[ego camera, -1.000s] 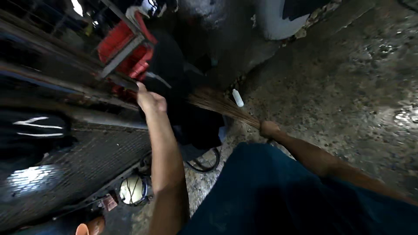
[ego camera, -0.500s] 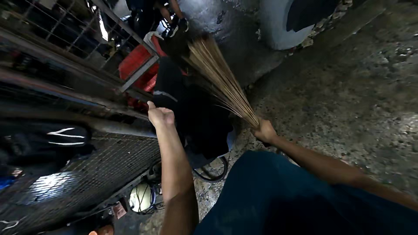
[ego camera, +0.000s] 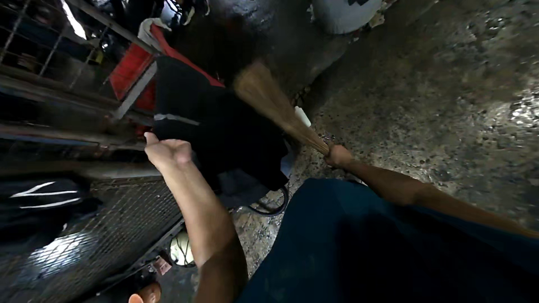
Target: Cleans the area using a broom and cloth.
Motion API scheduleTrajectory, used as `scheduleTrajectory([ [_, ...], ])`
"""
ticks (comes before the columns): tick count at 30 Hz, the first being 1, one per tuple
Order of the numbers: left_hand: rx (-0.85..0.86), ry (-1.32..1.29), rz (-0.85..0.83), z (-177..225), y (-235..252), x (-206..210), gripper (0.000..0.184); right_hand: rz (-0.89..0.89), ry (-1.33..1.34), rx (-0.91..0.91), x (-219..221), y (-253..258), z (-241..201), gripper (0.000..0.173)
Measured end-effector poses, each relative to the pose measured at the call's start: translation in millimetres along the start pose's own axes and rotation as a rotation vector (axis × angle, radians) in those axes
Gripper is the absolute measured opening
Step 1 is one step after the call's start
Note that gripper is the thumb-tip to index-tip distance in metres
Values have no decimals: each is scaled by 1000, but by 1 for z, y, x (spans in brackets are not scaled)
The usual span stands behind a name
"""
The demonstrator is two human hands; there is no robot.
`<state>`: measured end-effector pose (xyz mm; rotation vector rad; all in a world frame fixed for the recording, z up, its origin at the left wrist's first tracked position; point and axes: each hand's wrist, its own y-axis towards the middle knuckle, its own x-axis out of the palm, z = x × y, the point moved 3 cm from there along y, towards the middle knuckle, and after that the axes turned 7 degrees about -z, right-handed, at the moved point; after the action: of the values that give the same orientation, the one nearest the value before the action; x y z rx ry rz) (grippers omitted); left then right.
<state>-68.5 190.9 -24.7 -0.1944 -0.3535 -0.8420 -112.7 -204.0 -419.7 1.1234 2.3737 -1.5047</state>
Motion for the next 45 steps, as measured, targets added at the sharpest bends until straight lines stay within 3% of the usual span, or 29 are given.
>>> scheduleTrajectory([
  [2,-20,-10,-13,3,0,5,43,-201,-102,37,8,21,12,55],
  [4,-26,-23,-18,6,-6,8,42,-283,-97,83,2,31,9,53],
  [7,-23,-34,9,9,-9,-8,44,-42,141,123,4,19,-1,53],
  [9,-12,-16,27,10,-4,-10,44,77,174,50,-3,9,-15,59],
  [14,-36,-15,78,12,-4,-11,40,-274,-133,-17,15,15,26,58],
  [16,-18,-21,83,13,-1,-8,44,-209,-50,2,-10,5,28,63],
  [18,-13,39,81,12,-4,-17,46,-21,74,49,-5,-6,34,56],
  [20,-16,54,47,6,7,-12,48,112,121,15,-32,-23,-2,55],
  [23,-29,87,101,-2,16,-9,45,42,-72,-181,-28,-44,-36,65],
  [26,-41,50,74,5,17,-3,48,-105,-409,-153,5,-27,52,61],
  [29,-26,43,81,19,17,-20,45,-164,-458,125,-11,-42,158,65],
  [31,-11,65,63,22,9,-29,47,-151,-385,276,-21,-69,189,62],
  [33,2,47,11,19,6,-13,47,-48,-211,302,-31,-81,181,55],
  [35,3,37,-28,16,5,4,48,73,-78,176,-31,-82,130,59],
  [38,-15,52,-43,13,-4,21,46,34,-66,0,2,-59,66,70],
  [42,-48,-10,-84,31,-36,42,40,-235,-190,75,28,-21,101,61],
  [45,-19,-7,-129,50,-49,30,37,-124,91,177,-8,-35,108,64],
])
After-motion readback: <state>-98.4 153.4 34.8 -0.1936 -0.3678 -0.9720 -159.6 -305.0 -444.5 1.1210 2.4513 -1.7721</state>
